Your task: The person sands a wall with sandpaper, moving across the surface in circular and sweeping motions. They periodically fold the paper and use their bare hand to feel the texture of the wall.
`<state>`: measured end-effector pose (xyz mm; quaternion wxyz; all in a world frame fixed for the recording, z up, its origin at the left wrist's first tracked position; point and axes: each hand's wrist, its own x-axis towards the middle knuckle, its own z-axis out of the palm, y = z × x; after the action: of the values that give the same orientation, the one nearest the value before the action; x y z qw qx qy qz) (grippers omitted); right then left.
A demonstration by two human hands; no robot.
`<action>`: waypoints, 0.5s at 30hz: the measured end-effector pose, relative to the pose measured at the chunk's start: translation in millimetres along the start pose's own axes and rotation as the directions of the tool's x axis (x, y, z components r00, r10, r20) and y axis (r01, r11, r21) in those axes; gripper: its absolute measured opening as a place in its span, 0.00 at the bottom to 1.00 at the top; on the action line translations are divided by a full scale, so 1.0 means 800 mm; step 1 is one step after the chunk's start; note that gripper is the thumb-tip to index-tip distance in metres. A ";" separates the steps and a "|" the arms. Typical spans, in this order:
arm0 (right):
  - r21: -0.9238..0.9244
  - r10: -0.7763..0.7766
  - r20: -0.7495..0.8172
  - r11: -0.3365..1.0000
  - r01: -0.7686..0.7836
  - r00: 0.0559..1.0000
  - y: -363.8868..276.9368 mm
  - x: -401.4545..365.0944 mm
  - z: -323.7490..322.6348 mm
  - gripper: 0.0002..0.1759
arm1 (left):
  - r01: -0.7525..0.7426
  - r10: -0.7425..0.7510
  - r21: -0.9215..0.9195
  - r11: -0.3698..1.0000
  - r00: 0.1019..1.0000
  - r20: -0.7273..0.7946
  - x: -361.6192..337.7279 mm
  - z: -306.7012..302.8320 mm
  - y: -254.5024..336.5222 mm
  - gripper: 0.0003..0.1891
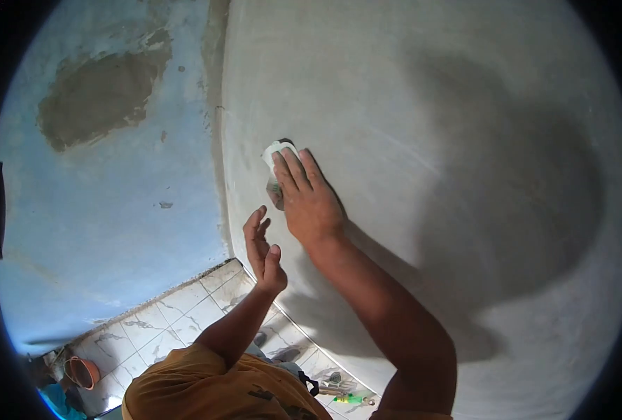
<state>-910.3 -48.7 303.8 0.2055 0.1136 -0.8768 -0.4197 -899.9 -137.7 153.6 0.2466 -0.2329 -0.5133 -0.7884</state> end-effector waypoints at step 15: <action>0.136 -0.003 0.042 0.991 -0.003 0.999 0.043 -0.011 -0.031 0.28 | 0.038 -0.058 0.146 0.988 0.989 0.135 0.005 -0.116 0.005 0.32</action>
<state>-892.1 -40.8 342.3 0.1787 0.1183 -0.9075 -0.3611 -911.1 -225.7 125.2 0.2072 -0.2566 -0.5901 -0.7369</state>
